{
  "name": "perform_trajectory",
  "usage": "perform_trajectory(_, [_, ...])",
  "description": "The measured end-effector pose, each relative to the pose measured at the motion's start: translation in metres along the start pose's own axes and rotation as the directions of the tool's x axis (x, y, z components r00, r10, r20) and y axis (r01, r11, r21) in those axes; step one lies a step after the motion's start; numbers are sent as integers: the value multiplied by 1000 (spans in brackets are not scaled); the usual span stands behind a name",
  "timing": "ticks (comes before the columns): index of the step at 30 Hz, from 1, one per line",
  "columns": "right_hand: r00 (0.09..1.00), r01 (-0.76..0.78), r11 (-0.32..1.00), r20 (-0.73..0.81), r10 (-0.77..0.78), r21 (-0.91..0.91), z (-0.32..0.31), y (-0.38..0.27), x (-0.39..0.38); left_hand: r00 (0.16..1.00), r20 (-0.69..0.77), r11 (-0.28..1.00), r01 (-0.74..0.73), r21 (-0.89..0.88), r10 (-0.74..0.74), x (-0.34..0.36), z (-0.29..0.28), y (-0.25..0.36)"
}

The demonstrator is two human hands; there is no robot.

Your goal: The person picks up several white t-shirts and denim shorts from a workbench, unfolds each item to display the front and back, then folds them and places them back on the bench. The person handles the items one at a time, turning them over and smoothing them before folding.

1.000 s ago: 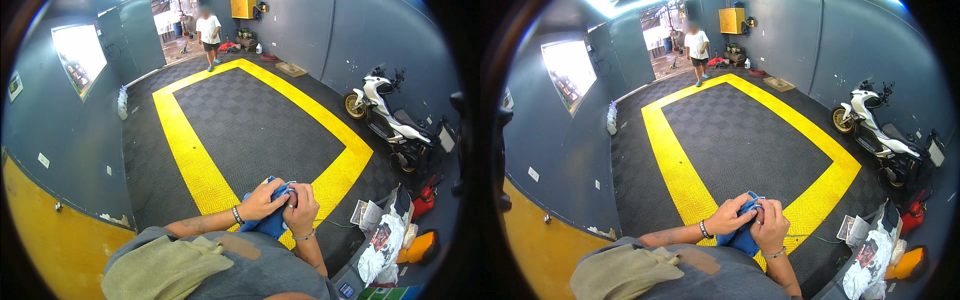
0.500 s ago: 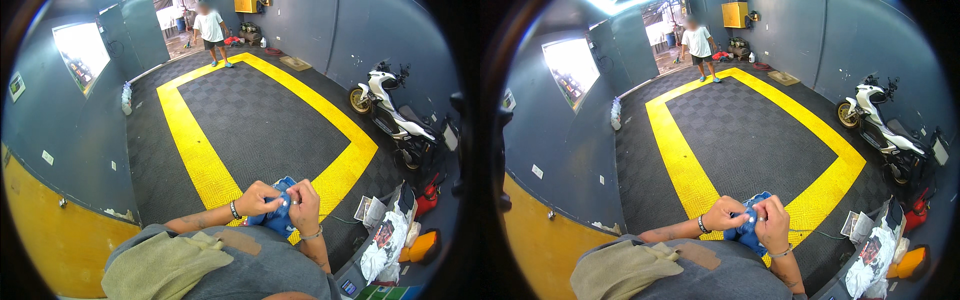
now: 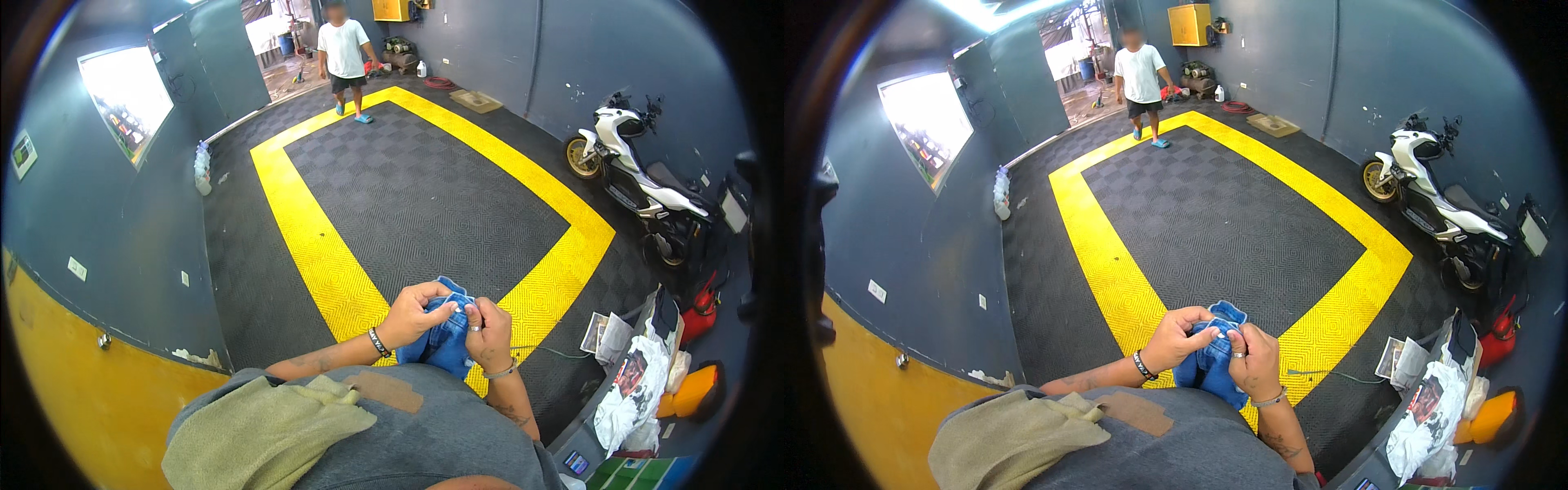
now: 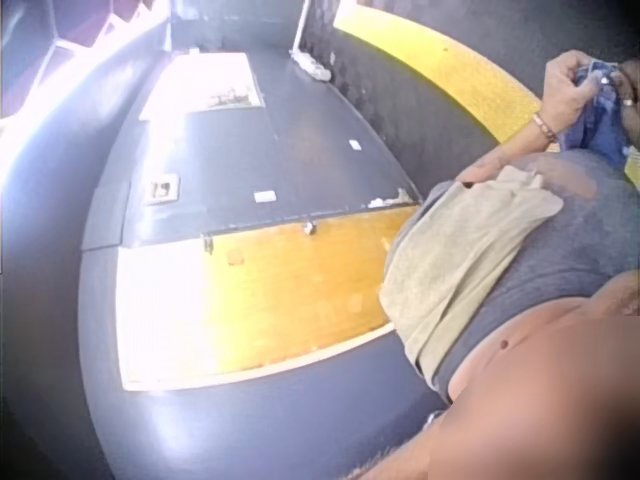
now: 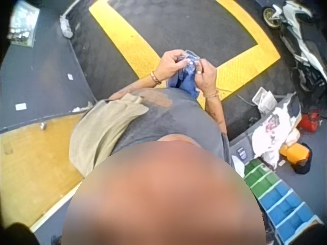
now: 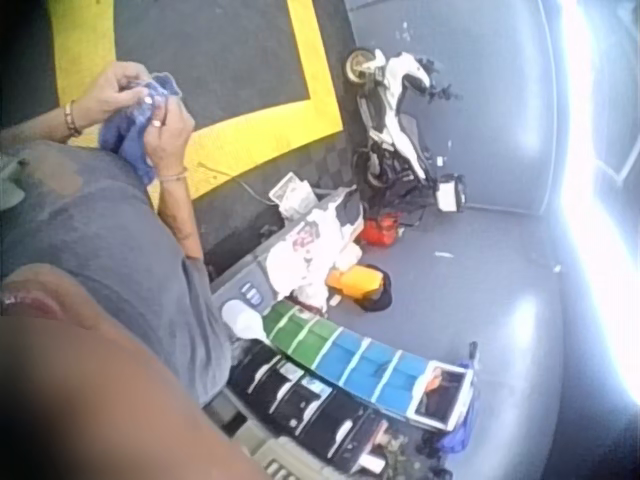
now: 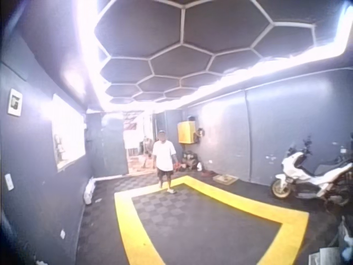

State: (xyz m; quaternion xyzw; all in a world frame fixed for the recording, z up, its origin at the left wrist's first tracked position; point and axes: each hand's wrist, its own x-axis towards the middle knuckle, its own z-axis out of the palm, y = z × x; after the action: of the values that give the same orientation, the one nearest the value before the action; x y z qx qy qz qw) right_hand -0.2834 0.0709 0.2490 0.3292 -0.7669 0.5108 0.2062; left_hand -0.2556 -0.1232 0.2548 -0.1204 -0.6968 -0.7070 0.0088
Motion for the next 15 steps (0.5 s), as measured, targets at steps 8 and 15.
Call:
perform_trajectory(8, [999, 31, 982, -23, -36, -187, -6, 2, -8, 941, 193, 897, -326, 298, 278, 17, -9, 12])
perform_trajectory(15, [996, 91, 960, 27, -88, -263, -5, 7, -15, 938, 345, 937, -136, 321, 18, 16, -10, -8])
